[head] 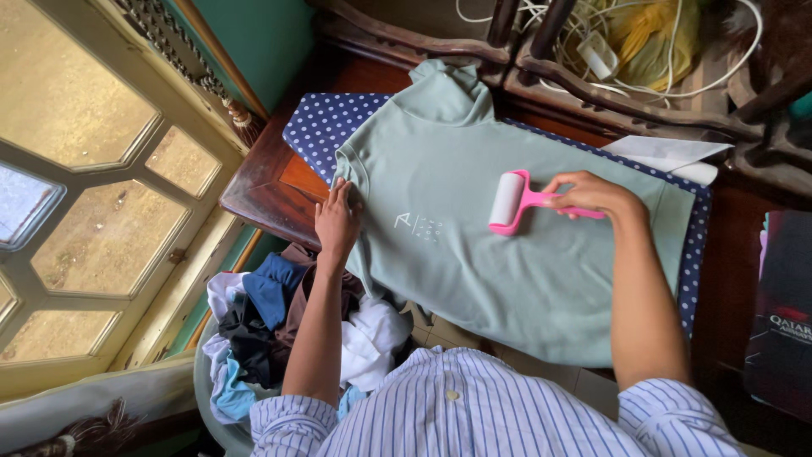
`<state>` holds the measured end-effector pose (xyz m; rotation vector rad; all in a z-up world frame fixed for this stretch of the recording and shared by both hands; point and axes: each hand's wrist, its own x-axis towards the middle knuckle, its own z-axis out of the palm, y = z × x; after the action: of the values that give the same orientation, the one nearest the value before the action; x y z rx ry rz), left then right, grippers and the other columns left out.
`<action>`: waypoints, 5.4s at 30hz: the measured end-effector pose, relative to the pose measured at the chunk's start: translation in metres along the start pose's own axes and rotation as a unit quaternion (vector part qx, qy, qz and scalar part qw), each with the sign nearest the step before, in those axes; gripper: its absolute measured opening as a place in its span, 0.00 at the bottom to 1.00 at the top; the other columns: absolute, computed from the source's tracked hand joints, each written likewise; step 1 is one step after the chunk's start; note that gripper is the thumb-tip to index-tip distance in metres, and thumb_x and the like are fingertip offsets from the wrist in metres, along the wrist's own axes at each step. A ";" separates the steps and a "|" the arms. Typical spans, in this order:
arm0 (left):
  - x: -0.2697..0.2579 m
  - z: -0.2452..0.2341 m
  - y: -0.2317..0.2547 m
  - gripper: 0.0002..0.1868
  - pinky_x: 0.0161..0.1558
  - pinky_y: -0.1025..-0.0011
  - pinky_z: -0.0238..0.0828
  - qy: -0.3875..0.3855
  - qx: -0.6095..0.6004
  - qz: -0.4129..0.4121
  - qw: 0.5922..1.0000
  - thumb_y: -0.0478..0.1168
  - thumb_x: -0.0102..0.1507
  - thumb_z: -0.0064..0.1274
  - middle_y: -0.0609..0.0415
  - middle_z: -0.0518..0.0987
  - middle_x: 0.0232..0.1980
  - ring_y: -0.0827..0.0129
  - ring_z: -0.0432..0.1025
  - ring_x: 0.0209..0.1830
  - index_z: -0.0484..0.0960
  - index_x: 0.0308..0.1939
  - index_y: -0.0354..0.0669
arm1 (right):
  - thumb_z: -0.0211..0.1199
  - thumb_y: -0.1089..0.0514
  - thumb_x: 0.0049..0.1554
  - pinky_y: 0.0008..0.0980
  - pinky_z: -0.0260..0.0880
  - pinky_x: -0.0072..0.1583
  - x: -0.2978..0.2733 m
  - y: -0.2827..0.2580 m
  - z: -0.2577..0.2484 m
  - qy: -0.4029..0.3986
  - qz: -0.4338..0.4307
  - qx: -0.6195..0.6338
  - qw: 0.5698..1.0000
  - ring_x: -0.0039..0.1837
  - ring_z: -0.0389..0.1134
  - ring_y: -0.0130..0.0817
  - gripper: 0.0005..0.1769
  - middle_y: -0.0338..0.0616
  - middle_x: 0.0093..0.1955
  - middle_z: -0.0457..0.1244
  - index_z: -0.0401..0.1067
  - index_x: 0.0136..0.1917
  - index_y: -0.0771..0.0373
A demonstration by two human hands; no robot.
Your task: The person uses a pink lint roller to remove lint from a light green sweatshirt laid on a polka-dotted ironing board. They roll the tool over the sleeves and body, then flip the sweatshirt and continue rolling the other side.
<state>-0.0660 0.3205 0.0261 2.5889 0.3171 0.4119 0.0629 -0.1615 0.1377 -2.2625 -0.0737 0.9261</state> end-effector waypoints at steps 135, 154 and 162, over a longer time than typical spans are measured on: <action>0.012 0.074 0.094 0.53 0.47 0.51 0.73 0.055 0.034 -0.112 0.992 0.52 0.53 0.68 0.37 0.71 0.62 0.45 0.73 0.54 0.57 0.72 0.27 | 0.73 0.41 0.53 0.50 0.63 0.65 -0.068 0.256 0.069 0.537 -0.015 -0.075 0.840 0.66 0.62 0.64 0.47 0.74 0.66 0.60 0.59 0.69 0.79; 0.179 0.144 0.081 0.08 0.43 0.56 0.73 0.044 -0.102 -0.069 0.991 0.46 0.60 0.58 0.51 0.85 0.40 0.52 0.79 0.40 0.82 0.40 0.52 | 0.67 0.52 0.63 0.35 0.75 0.34 0.012 0.254 -0.042 0.582 0.097 0.250 0.768 0.36 0.73 0.38 0.28 0.60 0.50 0.69 0.65 0.65 0.76; 0.257 0.183 0.130 0.09 0.42 0.60 0.74 0.097 -0.310 0.019 0.946 0.42 0.66 0.56 0.50 0.83 0.40 0.54 0.81 0.36 0.76 0.47 0.43 | 0.62 0.66 0.57 0.37 0.74 0.56 0.048 0.249 -0.071 0.609 -0.120 0.282 0.731 0.57 0.70 0.41 0.31 0.60 0.64 0.60 0.59 0.73 0.70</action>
<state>0.2538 0.2068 -0.0012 1.9445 0.1661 0.6634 0.0964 -0.3787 -0.0070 -1.7805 0.4310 -0.7147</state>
